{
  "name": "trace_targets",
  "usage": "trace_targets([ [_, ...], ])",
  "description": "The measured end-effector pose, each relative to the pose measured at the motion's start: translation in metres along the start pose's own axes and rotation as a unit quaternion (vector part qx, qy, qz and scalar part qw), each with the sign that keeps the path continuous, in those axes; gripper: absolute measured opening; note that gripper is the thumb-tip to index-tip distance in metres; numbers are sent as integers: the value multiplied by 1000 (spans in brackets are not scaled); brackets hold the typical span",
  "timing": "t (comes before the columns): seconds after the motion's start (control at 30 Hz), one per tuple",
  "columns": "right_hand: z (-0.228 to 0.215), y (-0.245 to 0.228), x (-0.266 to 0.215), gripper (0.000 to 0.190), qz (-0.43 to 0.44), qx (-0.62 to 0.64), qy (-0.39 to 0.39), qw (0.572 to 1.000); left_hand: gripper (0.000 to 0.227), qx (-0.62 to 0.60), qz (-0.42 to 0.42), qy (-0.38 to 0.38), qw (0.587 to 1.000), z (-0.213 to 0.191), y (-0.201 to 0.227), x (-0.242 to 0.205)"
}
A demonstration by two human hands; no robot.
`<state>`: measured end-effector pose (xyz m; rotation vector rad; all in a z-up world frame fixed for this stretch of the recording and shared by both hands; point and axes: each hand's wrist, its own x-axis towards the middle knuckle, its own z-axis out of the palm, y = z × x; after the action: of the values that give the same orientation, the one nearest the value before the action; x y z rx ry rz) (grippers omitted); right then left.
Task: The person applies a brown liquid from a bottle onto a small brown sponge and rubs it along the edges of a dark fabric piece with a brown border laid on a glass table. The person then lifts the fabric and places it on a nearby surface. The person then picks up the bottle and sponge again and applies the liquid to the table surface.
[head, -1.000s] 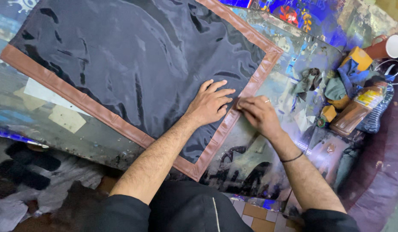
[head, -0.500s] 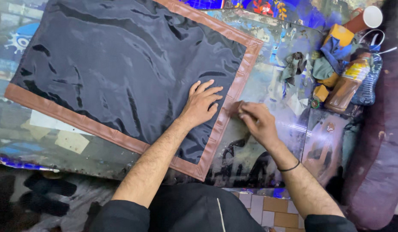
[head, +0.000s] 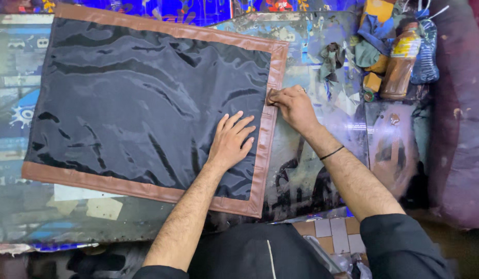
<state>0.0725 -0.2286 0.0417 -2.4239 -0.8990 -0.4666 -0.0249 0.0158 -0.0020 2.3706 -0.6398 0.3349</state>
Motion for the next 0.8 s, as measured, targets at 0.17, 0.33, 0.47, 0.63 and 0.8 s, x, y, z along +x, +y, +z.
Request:
trace_targets([
  [0.17,5,-23,-15,28,29,-17,-22,999,32,-12,-5,-6,1000,-2,0,1],
  [0.33,5,-50,-41,34,52,-40,-74,995,31,-13,-4,-8,1000,-5,1,-1],
  [0.47,6,-70,-60,34,49,-55,-101,992,30,-16,6,-1,1000,-5,0,4],
  [0.63,8,-105,-88,32,41,-33,-91,994,30,-26,1,0,1000,-4,0,-1],
  [0.8,6,-105,-79,27,45,-26,-22,998,31,-32,4,6,999,-6,1,4],
])
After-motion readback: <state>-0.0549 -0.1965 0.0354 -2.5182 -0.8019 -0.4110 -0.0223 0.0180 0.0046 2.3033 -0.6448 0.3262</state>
